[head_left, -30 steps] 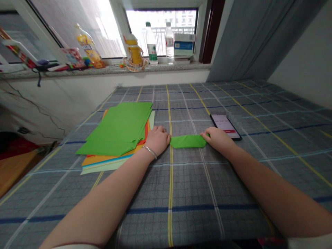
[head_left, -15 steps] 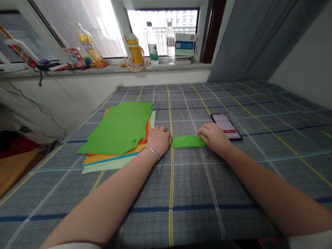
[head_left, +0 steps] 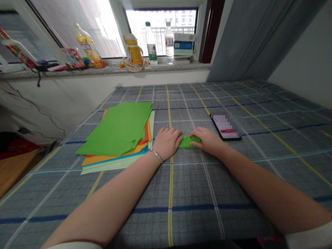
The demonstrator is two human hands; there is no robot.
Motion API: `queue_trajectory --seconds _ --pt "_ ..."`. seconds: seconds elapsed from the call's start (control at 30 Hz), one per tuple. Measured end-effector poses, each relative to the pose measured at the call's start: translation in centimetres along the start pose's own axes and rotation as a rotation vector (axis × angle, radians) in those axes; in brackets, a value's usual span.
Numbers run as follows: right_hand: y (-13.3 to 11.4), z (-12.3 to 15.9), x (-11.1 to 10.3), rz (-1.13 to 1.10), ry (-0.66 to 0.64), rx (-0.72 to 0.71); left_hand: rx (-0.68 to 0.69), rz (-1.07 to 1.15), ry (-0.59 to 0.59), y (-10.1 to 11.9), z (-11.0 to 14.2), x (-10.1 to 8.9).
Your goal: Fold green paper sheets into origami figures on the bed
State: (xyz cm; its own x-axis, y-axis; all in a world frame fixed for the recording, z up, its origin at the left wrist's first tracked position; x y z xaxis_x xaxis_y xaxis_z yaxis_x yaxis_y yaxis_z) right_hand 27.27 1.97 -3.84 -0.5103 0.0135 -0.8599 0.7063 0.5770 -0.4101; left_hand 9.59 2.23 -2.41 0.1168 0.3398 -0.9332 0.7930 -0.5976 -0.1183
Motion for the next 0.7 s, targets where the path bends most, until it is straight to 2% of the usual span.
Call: queue_trajectory --seconds 0.1,0.17,0.37,0.7 --pt "0.1 0.0 0.1 0.021 -0.016 0.006 0.085 0.068 -0.033 1.4 -0.1 0.6" --pt "0.1 0.0 0.2 0.039 -0.029 0.013 0.087 0.083 -0.068 1.7 -0.2 1.1" --pt "0.1 -0.2 0.3 0.041 -0.043 0.084 0.101 0.079 -0.235 1.6 -0.5 2.3" --pt "0.4 -0.5 0.4 0.036 -0.089 0.160 0.104 0.084 -0.362 1.3 -0.9 2.7"
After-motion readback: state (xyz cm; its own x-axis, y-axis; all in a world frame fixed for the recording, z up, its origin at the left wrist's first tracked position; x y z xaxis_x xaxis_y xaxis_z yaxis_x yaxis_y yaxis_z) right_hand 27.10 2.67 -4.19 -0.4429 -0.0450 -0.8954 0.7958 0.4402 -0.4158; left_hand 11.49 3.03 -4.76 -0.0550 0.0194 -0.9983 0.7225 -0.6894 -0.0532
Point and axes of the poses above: each hand's wrist, its own z-axis away from the middle knuckle, its own x-axis out of the palm, y = z × x, the point moved 4 cm from there along -z, towards the middle knuckle, and after that the axes turned 8 degrees about -z, right-handed, at the moved point
